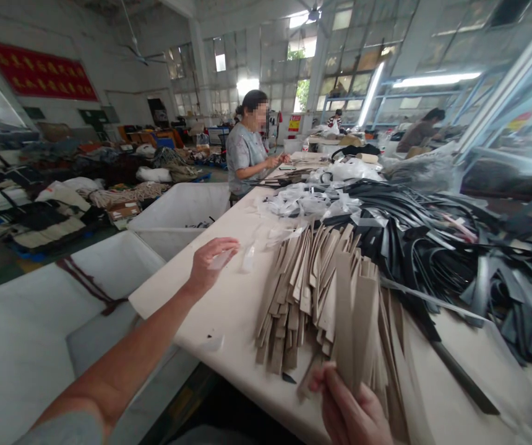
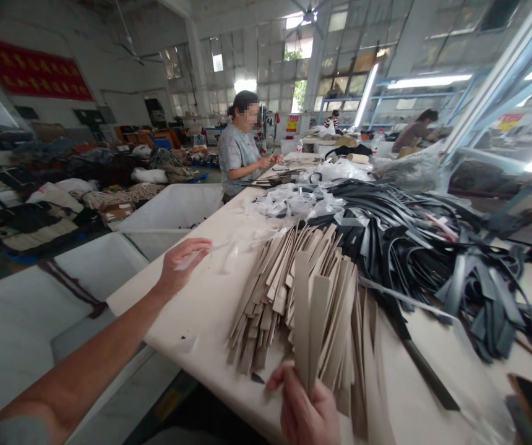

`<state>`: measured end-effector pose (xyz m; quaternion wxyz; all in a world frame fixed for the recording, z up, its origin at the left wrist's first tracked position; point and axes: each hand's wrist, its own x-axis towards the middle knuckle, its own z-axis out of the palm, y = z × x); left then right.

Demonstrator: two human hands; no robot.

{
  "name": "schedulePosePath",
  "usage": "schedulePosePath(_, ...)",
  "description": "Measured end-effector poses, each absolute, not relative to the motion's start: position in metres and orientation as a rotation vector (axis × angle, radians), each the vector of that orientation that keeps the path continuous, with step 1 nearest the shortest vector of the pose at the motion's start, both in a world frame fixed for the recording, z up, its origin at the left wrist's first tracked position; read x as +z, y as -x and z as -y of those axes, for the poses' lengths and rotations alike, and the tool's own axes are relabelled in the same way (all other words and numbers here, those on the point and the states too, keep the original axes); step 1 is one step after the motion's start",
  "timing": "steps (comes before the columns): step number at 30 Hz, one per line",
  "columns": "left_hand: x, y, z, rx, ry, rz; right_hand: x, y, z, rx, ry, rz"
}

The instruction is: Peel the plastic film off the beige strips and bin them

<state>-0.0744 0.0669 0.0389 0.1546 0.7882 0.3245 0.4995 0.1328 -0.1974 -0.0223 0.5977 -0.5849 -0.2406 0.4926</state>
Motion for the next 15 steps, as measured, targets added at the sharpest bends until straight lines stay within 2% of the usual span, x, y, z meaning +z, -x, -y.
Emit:
schedulePosePath(5, 0.022, 0.099, -0.022, 1.476, -2.492, -0.812, 0.017, -0.094, 0.134, 1.339, 1.164, 0.667)
schedulePosePath(9, 0.017, 0.117, -0.002, 1.418, -2.686, -0.697, 0.027, -0.069, 0.096, 1.472, 1.143, 0.771)
schedulePosePath(15, 0.011, 0.124, 0.011, 1.420, -2.747, -0.542, 0.026, -0.052, 0.066, 1.337, 1.267, 0.836)
